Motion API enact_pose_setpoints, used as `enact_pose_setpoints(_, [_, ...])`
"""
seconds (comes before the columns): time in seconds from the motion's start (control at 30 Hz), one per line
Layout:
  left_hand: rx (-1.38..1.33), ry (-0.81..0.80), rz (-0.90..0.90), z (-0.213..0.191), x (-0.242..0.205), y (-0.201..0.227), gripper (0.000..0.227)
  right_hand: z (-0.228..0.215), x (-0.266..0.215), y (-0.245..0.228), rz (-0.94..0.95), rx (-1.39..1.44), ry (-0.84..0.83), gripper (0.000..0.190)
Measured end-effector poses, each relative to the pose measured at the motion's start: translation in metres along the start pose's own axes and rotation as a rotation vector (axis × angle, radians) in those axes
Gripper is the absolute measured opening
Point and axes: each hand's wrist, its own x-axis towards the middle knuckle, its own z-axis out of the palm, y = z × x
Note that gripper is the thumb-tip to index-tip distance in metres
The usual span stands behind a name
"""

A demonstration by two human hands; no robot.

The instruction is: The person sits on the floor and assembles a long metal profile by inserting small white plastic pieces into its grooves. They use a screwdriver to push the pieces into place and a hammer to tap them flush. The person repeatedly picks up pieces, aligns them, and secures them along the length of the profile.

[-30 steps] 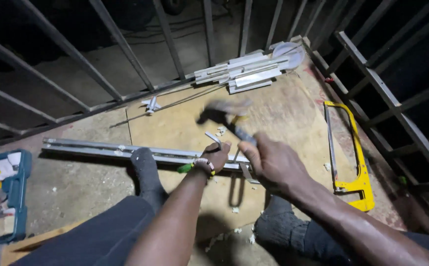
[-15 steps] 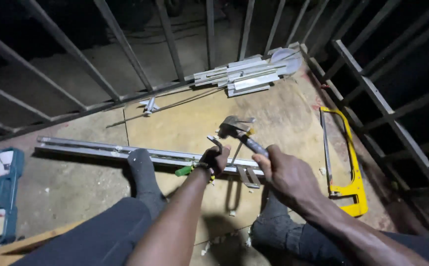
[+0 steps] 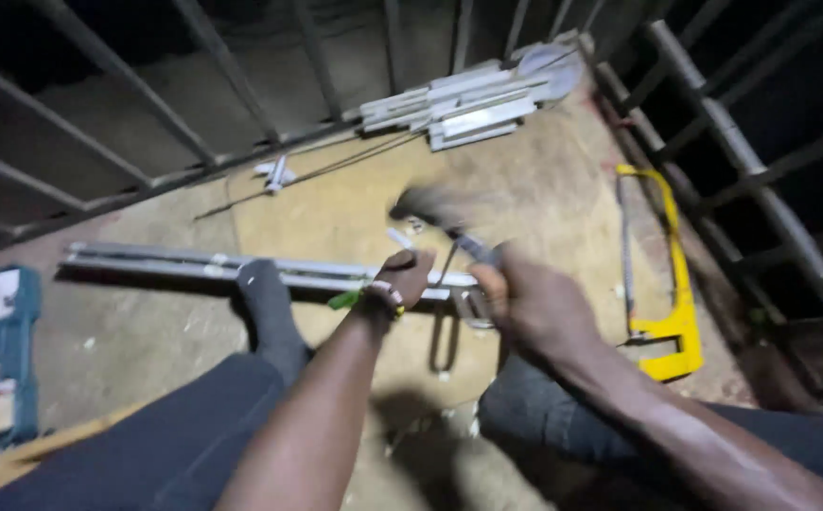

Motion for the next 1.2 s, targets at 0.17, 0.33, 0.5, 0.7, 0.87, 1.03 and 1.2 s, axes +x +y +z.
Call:
enact_pose_setpoints(0.17, [0.299,0.433,0.379,0.131,0.107,-0.106,0.024,-0.009,-0.004,0.009,0.007,-0.066,-0.019,0.044])
enact_pose_setpoints(0.33, [-0.189,0.011,-0.207,0.015,0.006,-0.013,0.067,0.004,0.034,0.076,0.176,0.067,0.122,0.062])
enact_pose_setpoints(0.5, [-0.284,-0.059,-0.199,-0.012,-0.008,-0.015,0.042,0.061,0.09,0.202,0.393,-0.172,0.108,0.058])
enact_pose_setpoints(0.7, [0.08,0.032,-0.169,-0.128,-0.053,0.008,0.042,0.125,0.098,0.262,0.418,-0.136,0.012,0.046])
enact_pose_setpoints(0.87, [0.225,-0.023,-0.055,-0.126,-0.047,0.081,0.049,0.107,0.1,0.214,0.351,-0.136,-0.024,0.042])
enact_pose_setpoints(1.03, [0.755,-0.098,-0.042,-0.061,-0.007,0.061,0.037,0.05,0.115,0.092,0.124,0.17,0.038,0.048])
enact_pose_setpoints(1.2, [0.755,-0.33,-0.085,-0.093,-0.016,0.094,0.031,0.083,0.152,0.003,-0.129,-0.164,-0.18,0.042])
